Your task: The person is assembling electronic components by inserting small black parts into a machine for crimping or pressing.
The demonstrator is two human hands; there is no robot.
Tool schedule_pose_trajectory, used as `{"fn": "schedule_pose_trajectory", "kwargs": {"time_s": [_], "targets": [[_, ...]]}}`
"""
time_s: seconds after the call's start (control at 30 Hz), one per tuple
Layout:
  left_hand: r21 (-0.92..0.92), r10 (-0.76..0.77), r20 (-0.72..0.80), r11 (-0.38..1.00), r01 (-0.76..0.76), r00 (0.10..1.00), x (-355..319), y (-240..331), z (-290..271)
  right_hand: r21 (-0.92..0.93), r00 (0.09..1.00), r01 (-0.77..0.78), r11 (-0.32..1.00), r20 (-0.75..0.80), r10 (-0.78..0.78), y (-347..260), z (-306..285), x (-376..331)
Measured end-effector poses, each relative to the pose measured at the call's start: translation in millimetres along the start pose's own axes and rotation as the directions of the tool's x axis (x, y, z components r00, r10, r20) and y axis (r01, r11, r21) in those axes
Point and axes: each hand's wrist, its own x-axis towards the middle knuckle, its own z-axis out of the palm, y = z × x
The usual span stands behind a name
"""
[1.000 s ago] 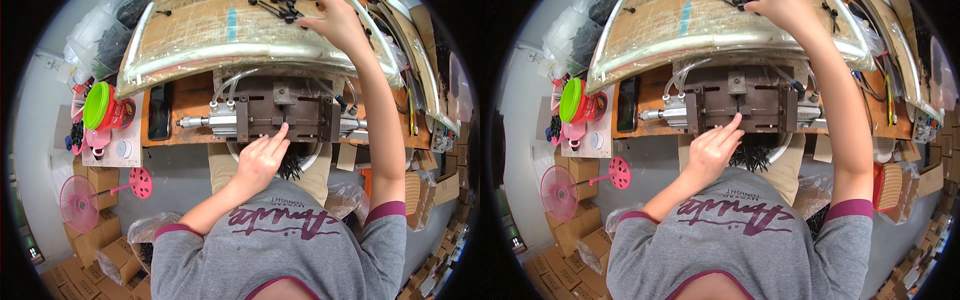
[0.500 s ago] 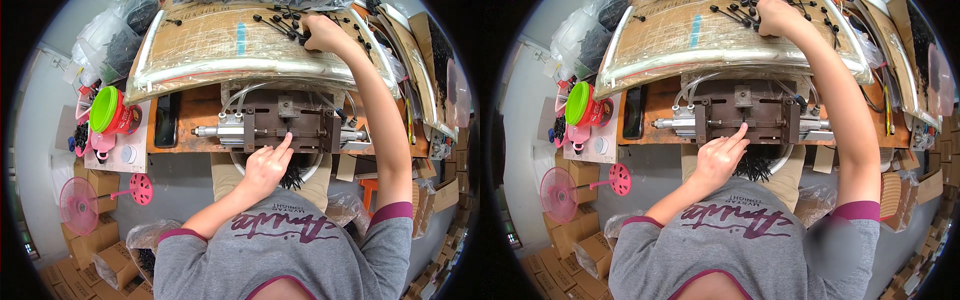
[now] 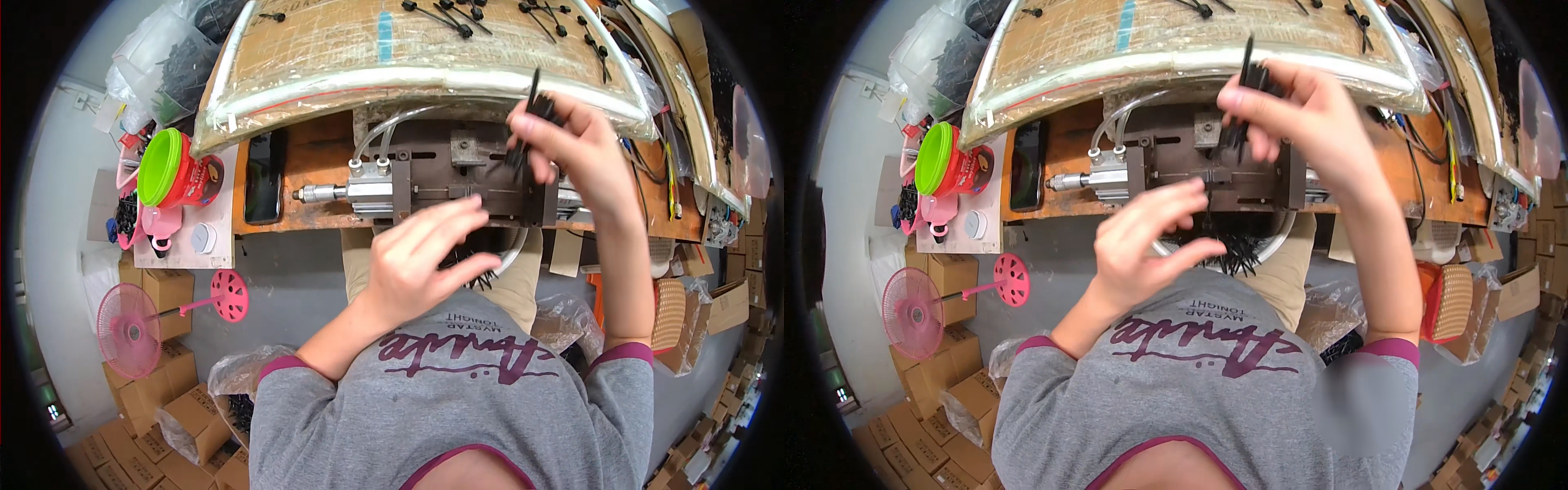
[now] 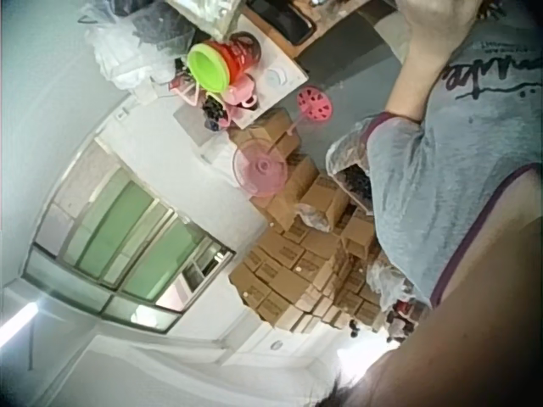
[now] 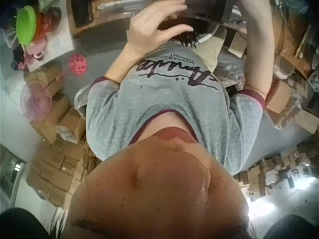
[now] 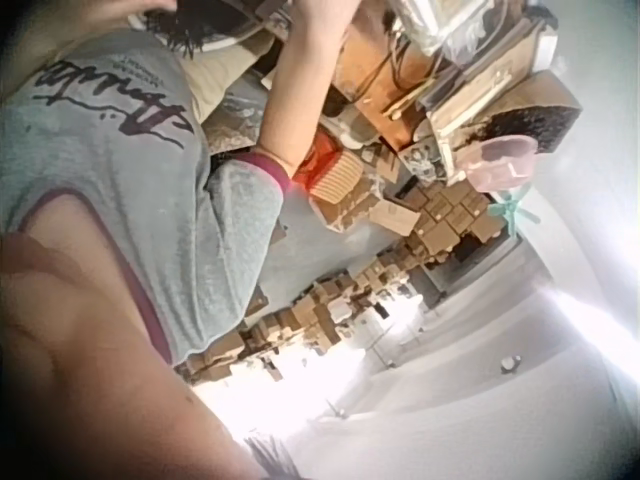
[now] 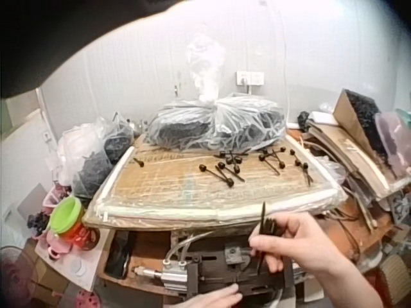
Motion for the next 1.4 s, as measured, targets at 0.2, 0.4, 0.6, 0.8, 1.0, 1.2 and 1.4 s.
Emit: {"fn": "schedule_pose_trajectory", "kwargs": {"time_s": [0.2, 0.4, 0.6, 0.8, 1.0, 1.2, 1.4], "targets": [[0.011, 0.025, 0.018, 1.0, -0.025, 1.0, 5.4, -0.7, 6.6, 0.22, 0.969, -0.237, 0.946, 0.128, 0.213, 48.4, 23.7, -35.2], [0.171, -0.016, 0.091, 0.985, 0.0, 0.996, -19.2, -12.3, 15.7, 0.105, 0.98, -0.012, 0.994, -0.195, 0.033, 61.6, 8.7, -57.1], [0.408, 0.046, 0.17, 0.906, -0.112, 0.984, -36.7, -33.5, 42.7, 0.124, 0.954, 0.146, 0.981, -0.28, -0.107, 59.8, 12.5, -74.8], [0.426, 0.034, 0.199, 0.897, -0.117, 0.979, -24.9, -34.3, 39.5, -0.336, 0.84, 0.311, 0.889, -0.34, -0.422, 70.3, 10.0, -84.9], [0.44, -0.018, 0.246, 0.893, -0.095, 0.969, -23.6, -31.3, 35.6, -0.737, 0.648, 0.463, 0.493, -0.098, -0.755, 83.7, 18.2, -79.3], [-0.296, -0.118, 0.157, 0.941, 0.161, 0.981, -12.7, -11.0, 22.6, -0.743, 0.572, 0.596, 0.306, 0.125, -0.81, 102.9, 30.6, -73.6], [-0.094, -0.161, 0.095, 0.981, 0.17, 0.982, -25.0, -12.2, 23.7, -0.737, 0.621, 0.547, 0.397, 0.04, -0.783, 104.7, 38.5, -69.7]]}}
